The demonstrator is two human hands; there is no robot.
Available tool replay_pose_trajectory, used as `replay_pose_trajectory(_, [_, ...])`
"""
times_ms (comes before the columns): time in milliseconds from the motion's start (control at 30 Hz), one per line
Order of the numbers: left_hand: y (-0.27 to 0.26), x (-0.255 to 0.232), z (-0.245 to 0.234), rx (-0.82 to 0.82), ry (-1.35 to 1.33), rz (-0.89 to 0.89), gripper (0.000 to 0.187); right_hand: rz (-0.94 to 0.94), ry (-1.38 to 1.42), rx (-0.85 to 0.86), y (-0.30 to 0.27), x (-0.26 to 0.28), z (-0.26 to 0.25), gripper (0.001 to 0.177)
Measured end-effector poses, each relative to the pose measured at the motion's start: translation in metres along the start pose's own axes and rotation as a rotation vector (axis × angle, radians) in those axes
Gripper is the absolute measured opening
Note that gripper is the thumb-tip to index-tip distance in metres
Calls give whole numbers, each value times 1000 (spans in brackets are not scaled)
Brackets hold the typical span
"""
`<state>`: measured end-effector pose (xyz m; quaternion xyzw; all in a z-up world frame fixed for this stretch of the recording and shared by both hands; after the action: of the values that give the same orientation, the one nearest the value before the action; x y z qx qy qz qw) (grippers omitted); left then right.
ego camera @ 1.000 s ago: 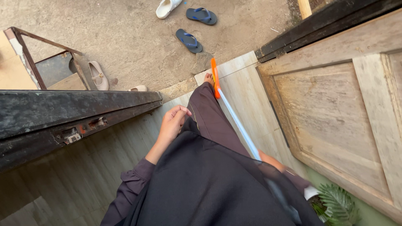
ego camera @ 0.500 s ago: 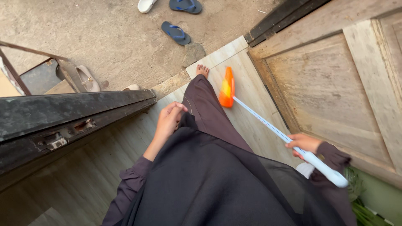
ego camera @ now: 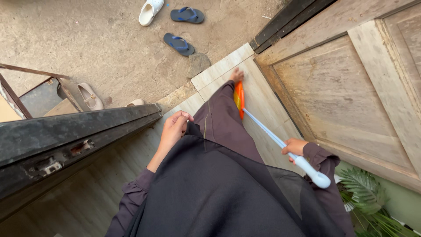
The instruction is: The person sweeps a tiled floor using a broom, gathering small pieces of debris and moving it toward an open doorway.
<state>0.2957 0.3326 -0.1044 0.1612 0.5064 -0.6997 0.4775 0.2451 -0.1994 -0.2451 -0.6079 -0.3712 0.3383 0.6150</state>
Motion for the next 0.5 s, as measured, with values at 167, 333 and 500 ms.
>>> replay_pose_trajectory(167, [27,-12,6,5,15,41,27,-138,-378,-176,-2,18,-1,34])
replay_pose_trajectory(333, [32,-39,25,18,32,0,26,-222,-510,-290,-71,20,8,45])
replay_pose_trajectory(500, [22,-46,38,0,44,-10,26,-195,-668,-415,-225,6,34,73])
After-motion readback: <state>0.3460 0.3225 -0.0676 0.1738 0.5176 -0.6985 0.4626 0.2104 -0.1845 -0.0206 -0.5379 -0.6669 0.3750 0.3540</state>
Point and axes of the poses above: each hand's wrist, its own y-axis towards the middle knuckle, its own z-axis out of the palm, x = y × z, the point moved 10 cm from there along y, towards the middle knuckle, and after that the axes turned 11 degrees about -y, right-handed, at the moved point
